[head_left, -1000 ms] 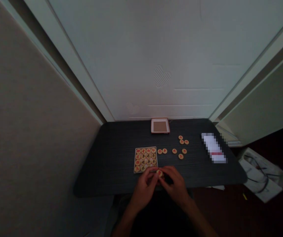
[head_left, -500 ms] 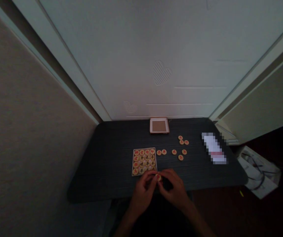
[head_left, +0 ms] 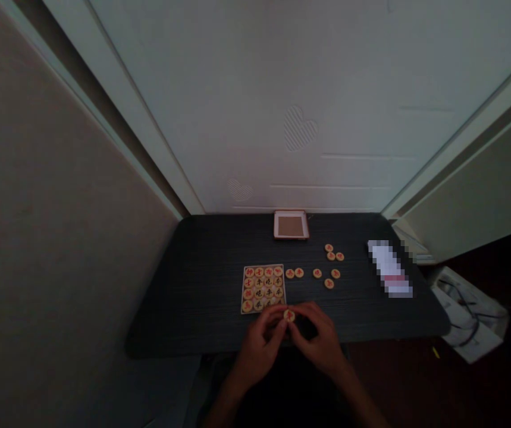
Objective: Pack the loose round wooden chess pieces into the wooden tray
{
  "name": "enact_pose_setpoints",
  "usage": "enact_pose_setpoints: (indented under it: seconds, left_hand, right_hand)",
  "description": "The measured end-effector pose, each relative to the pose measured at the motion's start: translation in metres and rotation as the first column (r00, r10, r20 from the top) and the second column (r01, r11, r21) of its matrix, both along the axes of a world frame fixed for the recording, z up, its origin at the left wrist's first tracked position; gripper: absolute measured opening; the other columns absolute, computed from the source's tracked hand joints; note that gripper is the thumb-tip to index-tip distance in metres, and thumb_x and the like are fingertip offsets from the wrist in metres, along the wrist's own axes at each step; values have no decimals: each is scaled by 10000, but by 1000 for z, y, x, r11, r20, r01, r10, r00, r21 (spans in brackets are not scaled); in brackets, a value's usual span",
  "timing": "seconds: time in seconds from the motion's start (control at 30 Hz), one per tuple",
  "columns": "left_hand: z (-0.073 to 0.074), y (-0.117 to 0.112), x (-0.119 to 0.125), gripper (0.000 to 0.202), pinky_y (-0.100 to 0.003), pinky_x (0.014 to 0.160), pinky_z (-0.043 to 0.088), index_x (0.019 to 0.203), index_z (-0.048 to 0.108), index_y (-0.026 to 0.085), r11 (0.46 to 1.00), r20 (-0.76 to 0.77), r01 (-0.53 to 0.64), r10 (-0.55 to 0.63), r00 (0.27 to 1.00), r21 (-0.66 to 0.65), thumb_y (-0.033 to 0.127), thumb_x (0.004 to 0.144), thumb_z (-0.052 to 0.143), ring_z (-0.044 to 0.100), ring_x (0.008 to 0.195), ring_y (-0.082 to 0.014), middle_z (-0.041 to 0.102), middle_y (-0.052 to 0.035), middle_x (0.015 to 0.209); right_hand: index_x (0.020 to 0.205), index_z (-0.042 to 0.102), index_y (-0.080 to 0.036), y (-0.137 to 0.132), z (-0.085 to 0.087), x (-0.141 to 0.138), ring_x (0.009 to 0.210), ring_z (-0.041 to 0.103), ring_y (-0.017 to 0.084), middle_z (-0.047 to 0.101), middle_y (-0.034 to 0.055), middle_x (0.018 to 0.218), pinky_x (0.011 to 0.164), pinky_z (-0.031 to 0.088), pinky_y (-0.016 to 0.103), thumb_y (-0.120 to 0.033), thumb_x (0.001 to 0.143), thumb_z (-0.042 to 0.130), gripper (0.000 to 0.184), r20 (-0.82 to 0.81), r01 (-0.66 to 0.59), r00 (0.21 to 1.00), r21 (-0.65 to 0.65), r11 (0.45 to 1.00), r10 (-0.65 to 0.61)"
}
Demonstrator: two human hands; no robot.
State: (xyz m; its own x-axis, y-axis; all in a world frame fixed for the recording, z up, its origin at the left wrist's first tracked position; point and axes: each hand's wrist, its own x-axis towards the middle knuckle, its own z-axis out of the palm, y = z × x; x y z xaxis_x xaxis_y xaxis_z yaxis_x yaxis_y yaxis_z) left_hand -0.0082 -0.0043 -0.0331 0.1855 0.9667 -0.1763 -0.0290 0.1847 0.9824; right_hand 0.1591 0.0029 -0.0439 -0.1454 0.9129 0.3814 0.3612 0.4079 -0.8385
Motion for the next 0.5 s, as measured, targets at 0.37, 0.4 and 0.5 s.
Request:
enact_pose_setpoints:
  seconds: [0.37,0.4,0.5]
  left_hand:
    - [1,1,1,263,-357,884,601,1151,670,224,1000,7,7,-7,1000,8,361,931,628,715,1043,-242,738,-92,1183]
    - [1,1,1,263,-355,879,603,1152,669,223,1000,7,8,-8,1000,10,359,931,628,714,1044,-243,734,-93,1191]
    - [-1,0,0,270,-360,873,607,1162,661,219,1000,9,9,-9,1000,6,359,933,624,711,1052,-247,728,-99,1205]
  right_hand:
    - [1119,697,-254,-1,0,0,900,681,216,732,52,972,804,560,350,-183,883,652,251,-21,19,1000,-40,999,-19]
    - [1119,697,-254,-1,-1,0,903,679,217,732,53,975,807,557,353,-186,885,652,248,-22,18,1000,-44,999,-19]
    - [1124,696,-253,-1,0,0,909,676,217,732,58,983,817,553,357,-201,901,644,235,-29,20,999,-44,999,-22]
